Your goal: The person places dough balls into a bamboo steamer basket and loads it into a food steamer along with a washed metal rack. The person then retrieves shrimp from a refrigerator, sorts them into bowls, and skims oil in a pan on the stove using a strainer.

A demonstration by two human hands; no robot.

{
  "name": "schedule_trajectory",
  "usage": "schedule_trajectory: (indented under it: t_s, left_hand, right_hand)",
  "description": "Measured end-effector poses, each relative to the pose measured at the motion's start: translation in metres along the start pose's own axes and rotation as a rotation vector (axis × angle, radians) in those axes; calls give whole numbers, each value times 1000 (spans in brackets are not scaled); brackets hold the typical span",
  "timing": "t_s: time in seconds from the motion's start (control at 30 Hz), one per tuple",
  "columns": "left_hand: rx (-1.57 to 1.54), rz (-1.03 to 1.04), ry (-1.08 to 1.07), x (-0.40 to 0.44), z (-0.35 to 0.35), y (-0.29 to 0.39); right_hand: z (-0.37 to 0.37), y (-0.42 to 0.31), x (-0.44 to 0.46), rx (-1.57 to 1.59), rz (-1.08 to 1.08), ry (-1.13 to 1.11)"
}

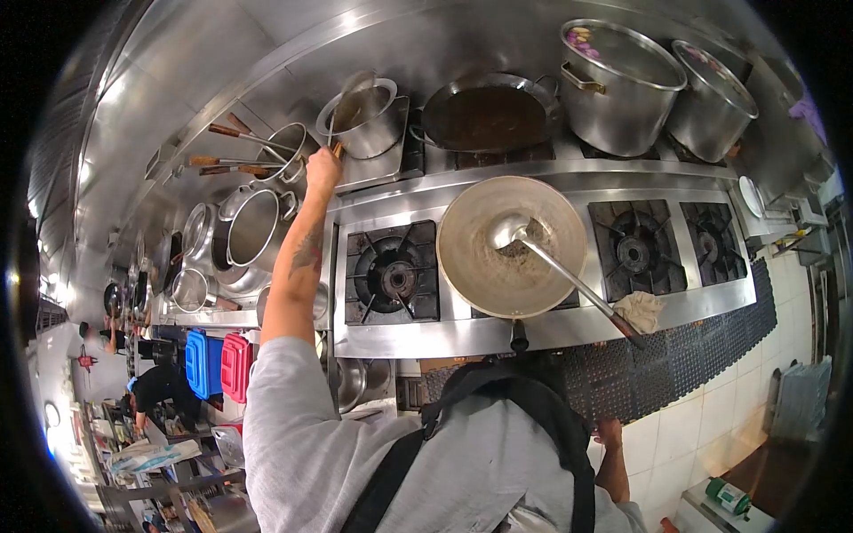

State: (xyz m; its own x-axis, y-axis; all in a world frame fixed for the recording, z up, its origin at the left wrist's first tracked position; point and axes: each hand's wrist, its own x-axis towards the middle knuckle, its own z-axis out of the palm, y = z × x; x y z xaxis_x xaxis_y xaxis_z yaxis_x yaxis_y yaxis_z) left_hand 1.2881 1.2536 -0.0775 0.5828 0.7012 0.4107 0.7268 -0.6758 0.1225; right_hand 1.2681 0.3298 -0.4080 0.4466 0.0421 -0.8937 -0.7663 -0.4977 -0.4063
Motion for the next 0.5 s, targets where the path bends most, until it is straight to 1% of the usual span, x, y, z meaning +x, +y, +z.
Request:
schedule_trajectory:
  t_s: [0.03,0.07,0.1,0.13,0.17,0.2,0.27,0.33,0.4,0.43,0.47,0.5]
  left_hand:
    - [-63,-36,60,2,0,-3]
    - [-65,-36,63,8,1,-4]
    - [-164,-84,143,14,3,-4]
    - [-262,-132,219,20,5,-5]
    - [-264,-131,216,29,15,-12]
    - [-745,-342,-6,39,24,-19]
    - [-1689,-758,-499,64,61,-45]
    - [-2081,-835,-723,77,93,-60]
    - [-2456,-1165,-369,48,51,-19]
    - [-2538,-1124,-363,32,30,-4]
    - [-2544,-1131,-352,12,14,8]
    - [-2570,-1101,-262,-8,1,16]
  right_hand:
    - [1,-1,-5,-1,3,1]
    - [4,-5,-7,-59,-25,42]
    - [7,-8,-10,-117,-50,82]
    - [4,-5,-5,-117,-48,83]
    - [0,-1,6,-146,-60,56]
    - [-5,6,14,-174,-72,29]
    - [-1,2,10,-145,-41,45]
    - [0,0,9,-116,-14,64]
    - [-10,16,23,-598,-299,58]
    - [-19,24,31,-845,-440,52]
    - [-28,28,38,-1096,-582,39]
    - [-37,27,41,-1348,-726,19]
